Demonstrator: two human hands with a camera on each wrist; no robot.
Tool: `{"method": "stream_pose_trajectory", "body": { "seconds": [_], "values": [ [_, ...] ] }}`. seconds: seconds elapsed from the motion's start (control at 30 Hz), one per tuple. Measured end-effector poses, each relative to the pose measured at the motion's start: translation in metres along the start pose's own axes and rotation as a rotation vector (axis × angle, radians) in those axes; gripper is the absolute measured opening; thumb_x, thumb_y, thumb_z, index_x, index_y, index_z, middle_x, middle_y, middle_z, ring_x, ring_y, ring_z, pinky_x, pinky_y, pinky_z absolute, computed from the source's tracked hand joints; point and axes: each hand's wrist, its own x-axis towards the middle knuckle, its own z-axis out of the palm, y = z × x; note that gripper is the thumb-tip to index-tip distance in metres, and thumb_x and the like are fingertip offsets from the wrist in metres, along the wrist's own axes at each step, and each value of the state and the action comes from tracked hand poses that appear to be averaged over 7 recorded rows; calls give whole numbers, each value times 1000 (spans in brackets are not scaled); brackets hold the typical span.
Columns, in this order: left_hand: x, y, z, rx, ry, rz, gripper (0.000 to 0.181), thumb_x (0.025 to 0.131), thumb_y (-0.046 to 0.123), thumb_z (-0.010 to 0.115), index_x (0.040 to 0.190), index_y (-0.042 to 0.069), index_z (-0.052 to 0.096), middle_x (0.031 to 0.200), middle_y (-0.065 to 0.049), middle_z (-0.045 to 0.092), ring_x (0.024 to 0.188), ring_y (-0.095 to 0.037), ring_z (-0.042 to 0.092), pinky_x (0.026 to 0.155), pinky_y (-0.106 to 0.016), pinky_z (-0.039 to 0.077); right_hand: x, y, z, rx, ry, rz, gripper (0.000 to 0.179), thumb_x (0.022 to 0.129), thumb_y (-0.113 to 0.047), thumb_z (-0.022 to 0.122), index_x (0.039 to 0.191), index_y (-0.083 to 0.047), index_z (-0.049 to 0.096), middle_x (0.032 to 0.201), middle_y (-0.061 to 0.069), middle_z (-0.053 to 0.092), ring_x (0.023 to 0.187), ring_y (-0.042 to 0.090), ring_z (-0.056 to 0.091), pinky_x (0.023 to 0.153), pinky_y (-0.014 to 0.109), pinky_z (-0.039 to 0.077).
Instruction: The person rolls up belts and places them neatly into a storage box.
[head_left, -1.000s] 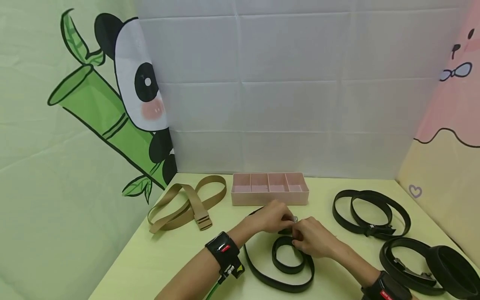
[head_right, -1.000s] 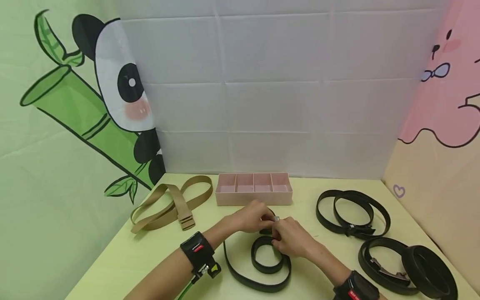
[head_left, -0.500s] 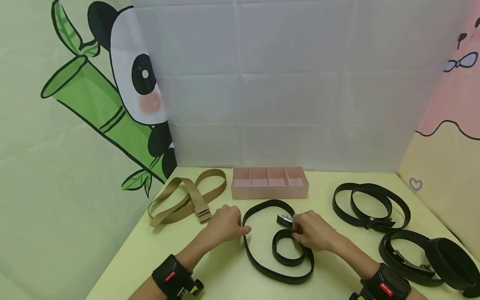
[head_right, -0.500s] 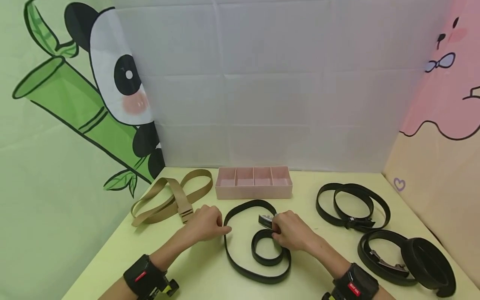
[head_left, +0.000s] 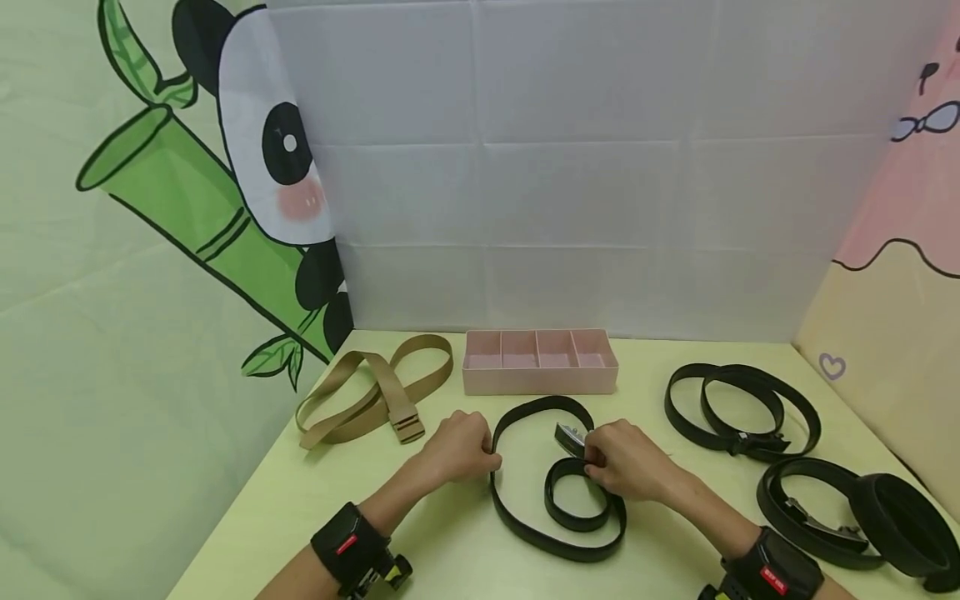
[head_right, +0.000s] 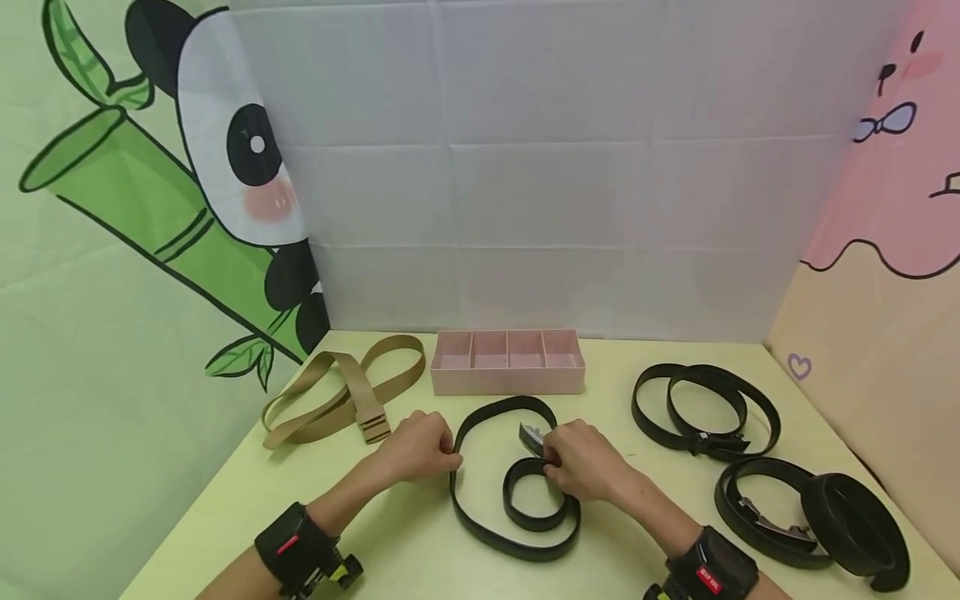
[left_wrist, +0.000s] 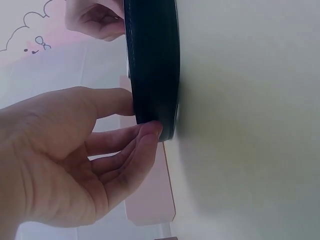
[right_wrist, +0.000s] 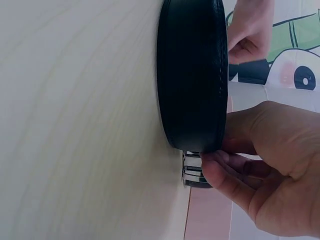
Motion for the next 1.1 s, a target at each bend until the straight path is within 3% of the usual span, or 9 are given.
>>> {"method": "stream_pose_trajectory", "body": {
  "seconds": [0.17, 0.33, 0.4, 0.53, 0.7, 0.8, 0.97, 1.0, 1.1],
  "values": [
    [21, 4, 4, 40, 9, 86, 68, 90, 3, 76, 48, 26, 28, 52, 18, 11, 51, -2, 13, 50, -21, 14, -1, -6, -1, -10, -3, -25, 25, 90, -3, 89, 75, -17, 74, 69, -14, 60, 65, -5, 45, 60, 20, 40],
    [52, 4, 17, 58, -3, 194, 68, 95, 1, 77, 47, 21, 33, 53, 16, 14, 50, -2, 15, 49, -21, 18, -1, -10, -1, -21, 0, -57, 29, 89, -1, 89, 72, -18, 72, 65, -15, 57, 63, -6, 43, 58, 19, 38],
    [75, -14, 39, 106, 38, 269, 69, 98, 12, 79, 46, 22, 36, 52, 16, 17, 50, 0, 17, 48, -24, 21, -1, -11, -1, -35, 6, -59, 31, 88, -1, 89, 70, -19, 70, 64, -16, 55, 63, -6, 42, 59, 19, 38],
    [120, -43, 86, 190, 86, 329, 68, 103, 35, 80, 45, 27, 45, 49, 18, 26, 46, 3, 22, 46, -27, 26, -1, -13, 0, -53, 16, -64, 34, 87, -3, 90, 68, -21, 68, 62, -16, 53, 63, -6, 42, 60, 19, 38],
    [152, -40, 123, 161, 59, 304, 60, 104, 35, 80, 50, 29, 53, 48, 17, 36, 43, 3, 31, 47, -22, 31, -2, -15, 2, -71, 32, -52, 33, 87, -5, 92, 69, -21, 69, 63, -16, 54, 64, -6, 42, 61, 19, 37],
    [145, -18, 114, 117, 37, 313, 50, 103, 30, 81, 56, 27, 63, 50, 19, 45, 45, 4, 38, 47, -25, 37, -3, -16, 3, -62, 31, -37, 33, 87, -6, 92, 70, -22, 69, 65, -17, 54, 65, -6, 42, 60, 19, 37],
    [89, 31, 54, 4, -35, 216, 14, 101, 20, 83, 94, 10, 89, 80, 2, 83, 67, -6, 70, 63, -25, 55, -4, -16, 3, -40, 27, -31, 32, 88, -5, 92, 71, -21, 69, 64, -16, 55, 63, -6, 42, 59, 19, 37],
    [78, 37, 44, -18, -48, 167, 14, 100, 19, 84, 100, 7, 89, 86, -2, 85, 70, -8, 72, 66, -22, 55, -4, -16, 3, -40, 28, -31, 32, 88, -5, 92, 71, -20, 69, 64, -16, 55, 62, -5, 42, 59, 19, 37],
    [53, 38, 30, -33, -49, 75, 24, 98, 24, 84, 86, 3, 87, 69, 3, 74, 60, -5, 59, 58, -20, 44, -4, -15, 4, -54, 34, -26, 33, 88, -5, 92, 70, -21, 69, 64, -15, 54, 62, -5, 42, 59, 19, 37]
  ]
}}
